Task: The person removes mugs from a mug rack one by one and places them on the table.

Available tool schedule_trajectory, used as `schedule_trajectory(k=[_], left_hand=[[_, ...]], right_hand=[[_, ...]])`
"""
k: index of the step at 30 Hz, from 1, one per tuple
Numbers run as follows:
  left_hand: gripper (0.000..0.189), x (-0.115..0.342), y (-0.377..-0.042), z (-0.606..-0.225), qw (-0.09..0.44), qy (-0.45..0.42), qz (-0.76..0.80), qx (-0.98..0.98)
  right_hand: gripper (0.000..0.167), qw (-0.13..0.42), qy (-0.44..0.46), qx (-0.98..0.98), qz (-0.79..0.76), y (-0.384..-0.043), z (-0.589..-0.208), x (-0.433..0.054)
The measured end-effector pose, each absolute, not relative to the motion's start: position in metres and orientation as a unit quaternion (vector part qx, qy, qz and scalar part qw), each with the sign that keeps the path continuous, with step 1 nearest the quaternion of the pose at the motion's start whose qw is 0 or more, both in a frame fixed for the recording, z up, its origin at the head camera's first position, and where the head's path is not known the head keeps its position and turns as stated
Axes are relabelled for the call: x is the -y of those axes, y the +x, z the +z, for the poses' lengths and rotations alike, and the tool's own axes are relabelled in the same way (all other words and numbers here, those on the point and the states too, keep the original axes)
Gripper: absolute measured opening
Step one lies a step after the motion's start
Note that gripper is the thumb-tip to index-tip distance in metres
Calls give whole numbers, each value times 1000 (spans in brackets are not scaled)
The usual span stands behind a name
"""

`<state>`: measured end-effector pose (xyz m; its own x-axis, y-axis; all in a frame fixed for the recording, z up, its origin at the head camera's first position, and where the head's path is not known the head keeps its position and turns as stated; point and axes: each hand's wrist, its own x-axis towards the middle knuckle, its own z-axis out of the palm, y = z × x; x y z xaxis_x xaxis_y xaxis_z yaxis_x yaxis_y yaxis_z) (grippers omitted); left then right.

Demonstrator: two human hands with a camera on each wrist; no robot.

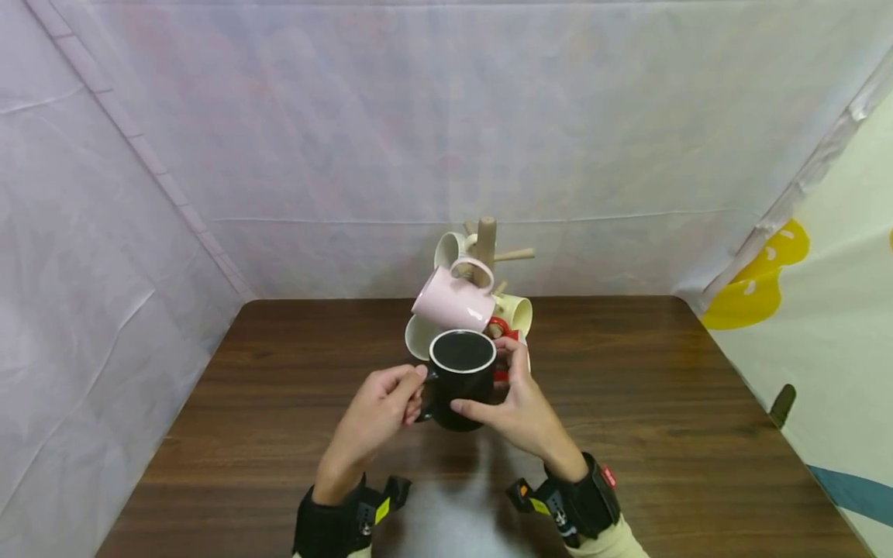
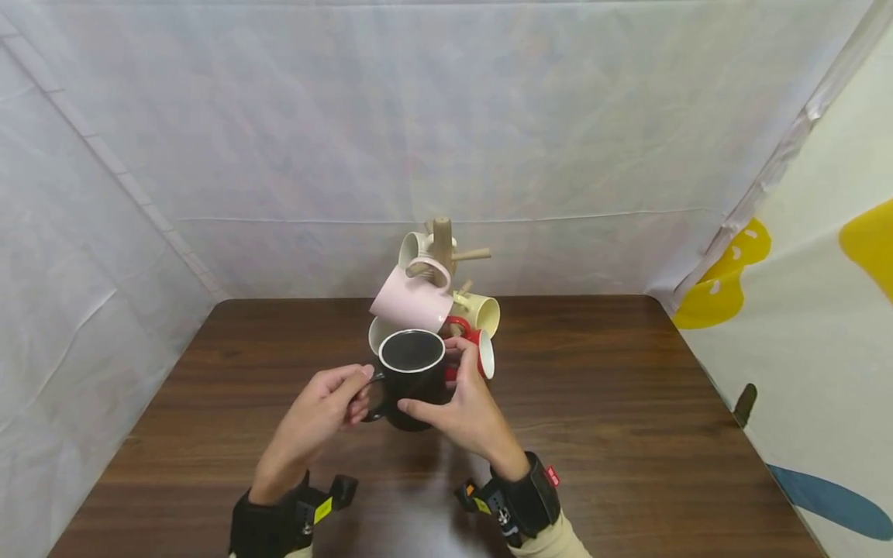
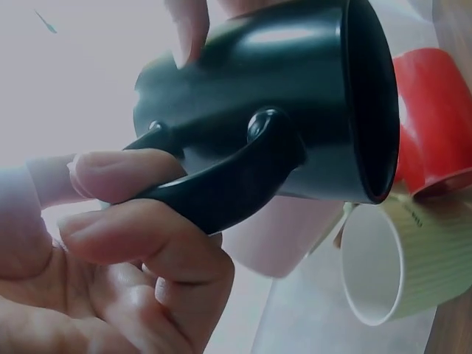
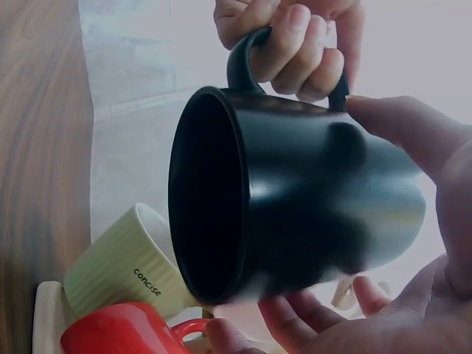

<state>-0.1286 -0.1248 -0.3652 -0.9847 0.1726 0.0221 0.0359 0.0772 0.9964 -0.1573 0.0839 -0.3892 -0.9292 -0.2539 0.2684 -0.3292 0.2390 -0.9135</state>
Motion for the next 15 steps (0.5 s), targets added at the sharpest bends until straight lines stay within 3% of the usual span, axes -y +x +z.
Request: schedule_trajectory(k=[10,15], left_hand=[[43,153,-126,-362,32,88,674,-733],[41,161,-123,-359,26,70,683,-727]], right_hand=[[80,-9,203,775,598,-158,-391,-84],[73,6,203,767,608,-159,-391,-85]])
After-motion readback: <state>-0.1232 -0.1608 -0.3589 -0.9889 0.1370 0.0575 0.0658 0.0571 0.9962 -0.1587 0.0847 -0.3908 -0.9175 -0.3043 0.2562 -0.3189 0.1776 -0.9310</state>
